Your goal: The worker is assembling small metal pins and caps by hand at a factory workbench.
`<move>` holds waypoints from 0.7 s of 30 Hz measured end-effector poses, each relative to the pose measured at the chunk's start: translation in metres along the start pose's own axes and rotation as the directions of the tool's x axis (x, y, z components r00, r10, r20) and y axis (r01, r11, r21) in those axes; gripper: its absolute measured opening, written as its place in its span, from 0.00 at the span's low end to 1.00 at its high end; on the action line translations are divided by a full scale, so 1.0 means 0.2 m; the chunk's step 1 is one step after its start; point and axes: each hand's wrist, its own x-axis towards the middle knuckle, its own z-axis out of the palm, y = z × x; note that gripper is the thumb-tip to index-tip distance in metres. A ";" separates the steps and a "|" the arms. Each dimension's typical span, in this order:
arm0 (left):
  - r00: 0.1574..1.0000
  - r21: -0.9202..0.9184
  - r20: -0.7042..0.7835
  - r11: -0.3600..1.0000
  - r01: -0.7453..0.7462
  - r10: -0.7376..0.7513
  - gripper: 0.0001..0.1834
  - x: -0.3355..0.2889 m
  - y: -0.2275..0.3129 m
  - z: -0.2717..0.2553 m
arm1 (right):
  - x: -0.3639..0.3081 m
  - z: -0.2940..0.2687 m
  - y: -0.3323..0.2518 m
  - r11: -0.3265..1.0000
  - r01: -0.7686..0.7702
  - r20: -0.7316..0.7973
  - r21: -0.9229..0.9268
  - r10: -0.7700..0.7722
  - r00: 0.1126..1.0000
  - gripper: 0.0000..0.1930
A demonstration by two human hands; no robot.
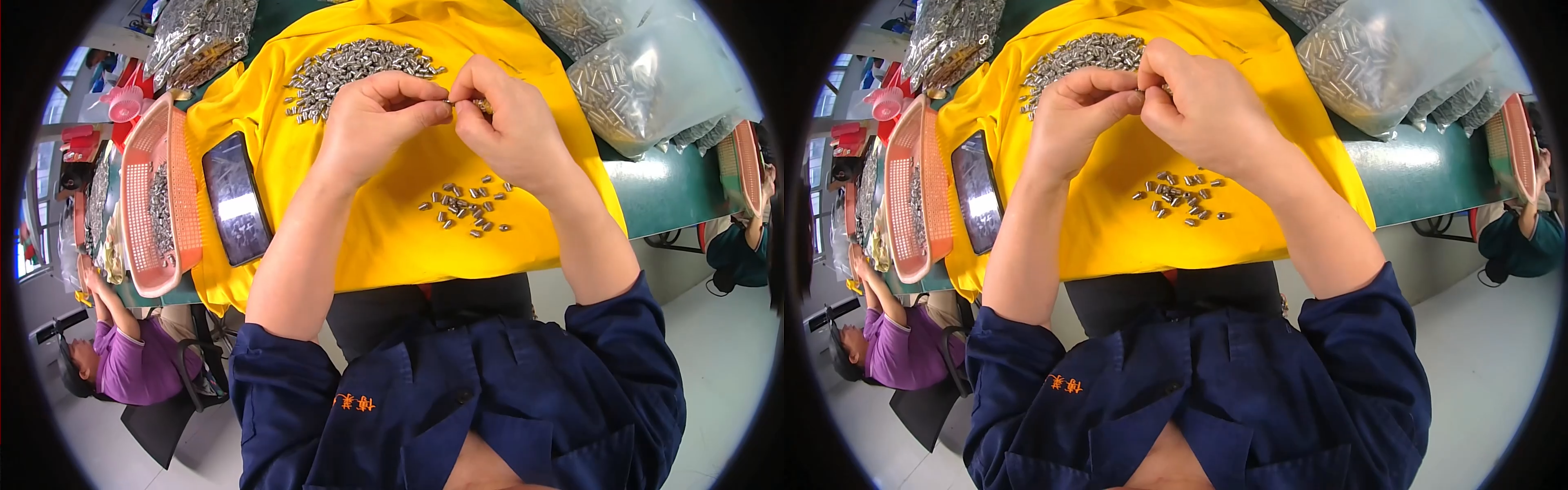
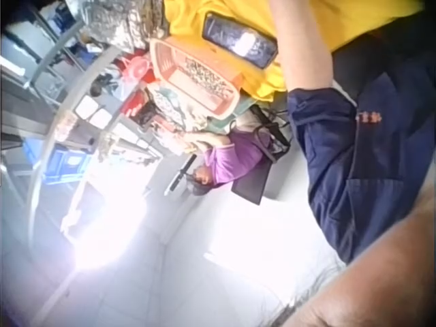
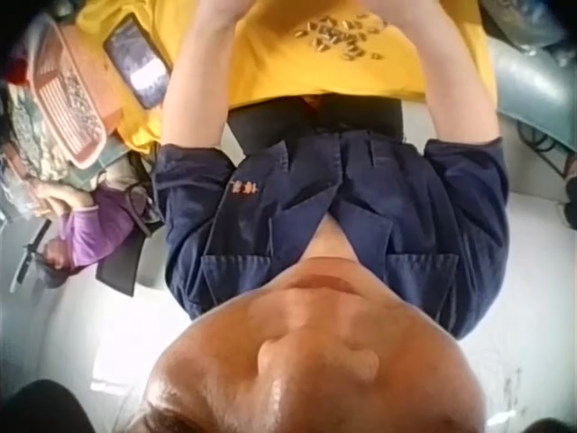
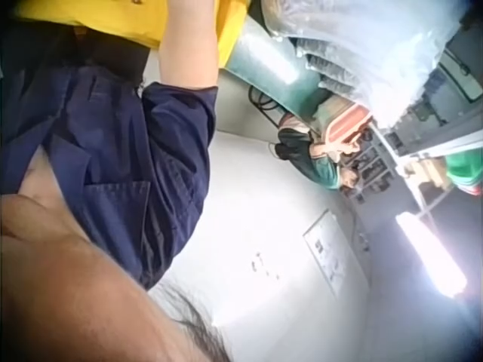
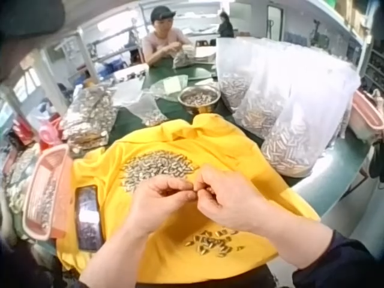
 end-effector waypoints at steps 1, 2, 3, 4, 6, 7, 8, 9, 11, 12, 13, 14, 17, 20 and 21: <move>1.000 0.000 0.001 1.000 -0.003 0.003 0.06 0.00 0.00 0.00 | 0.00 0.01 0.00 1.000 0.002 -0.001 -0.002 -0.002 1.000 0.04; 1.000 0.006 -0.013 1.000 0.005 -0.005 0.07 0.00 -0.01 0.00 | 0.00 0.01 0.00 1.000 -0.005 -0.009 0.002 0.005 1.000 0.04; 1.000 0.012 -0.026 1.000 0.013 -0.013 0.07 0.00 -0.02 0.00 | 0.00 0.02 0.00 1.000 -0.011 -0.017 0.006 0.011 1.000 0.03; 1.000 0.011 -0.025 1.000 0.012 -0.012 0.07 0.00 -0.02 0.00 | 0.00 0.02 0.01 1.000 -0.011 -0.018 0.004 0.011 1.000 0.03; 0.999 0.112 -0.021 0.993 -0.025 0.027 0.06 0.01 -0.02 -0.01 | 0.01 0.02 0.03 1.000 0.028 0.001 -0.013 -0.028 1.000 0.03; 0.999 0.111 -0.021 0.993 -0.025 0.028 0.06 0.01 -0.02 -0.01 | 0.01 0.02 0.03 1.000 0.028 0.002 -0.013 -0.028 1.000 0.03; 1.000 0.071 -0.011 0.997 -0.016 0.017 0.06 0.01 -0.02 -0.01 | 0.01 0.02 0.03 1.000 0.022 0.000 -0.002 -0.022 1.000 0.04; 1.000 0.032 -0.001 0.999 -0.007 0.007 0.05 0.01 -0.02 -0.01 | 0.01 0.02 0.02 1.000 0.017 -0.001 0.009 -0.017 1.000 0.04; 1.000 0.007 0.000 1.000 0.004 -0.004 0.05 0.00 0.00 -0.01 | 0.00 0.01 0.01 0.999 0.009 -0.004 0.040 -0.009 1.000 0.04; 1.000 -0.019 0.001 1.000 0.019 -0.019 0.05 -0.01 0.00 -0.02 | 0.01 0.01 0.00 0.997 -0.002 -0.005 0.071 0.002 1.000 0.04; 1.000 -0.017 0.002 1.000 0.016 -0.016 0.05 -0.01 0.00 -0.01 | 0.00 0.01 0.01 0.998 0.001 -0.008 0.070 -0.001 1.000 0.04; 1.000 0.016 -0.009 1.000 0.015 -0.015 0.05 -0.01 0.00 -0.01 | 0.00 0.01 0.01 0.999 0.012 0.001 0.041 -0.012 1.000 0.04; 1.000 0.042 -0.012 0.999 0.009 -0.008 0.06 -0.01 0.01 -0.01 | 0.00 0.01 0.00 0.997 -0.015 -0.003 0.078 0.015 1.000 0.04; 1.000 0.080 -0.027 0.997 0.003 -0.001 0.06 -0.02 0.01 0.00 | -0.01 0.02 0.00 0.997 -0.034 -0.022 0.075 0.035 0.999 0.04; 0.999 0.125 -0.050 0.992 0.005 0.001 0.06 -0.02 0.01 0.00 | -0.01 0.02 0.00 1.000 -0.016 -0.030 0.007 0.016 0.999 0.04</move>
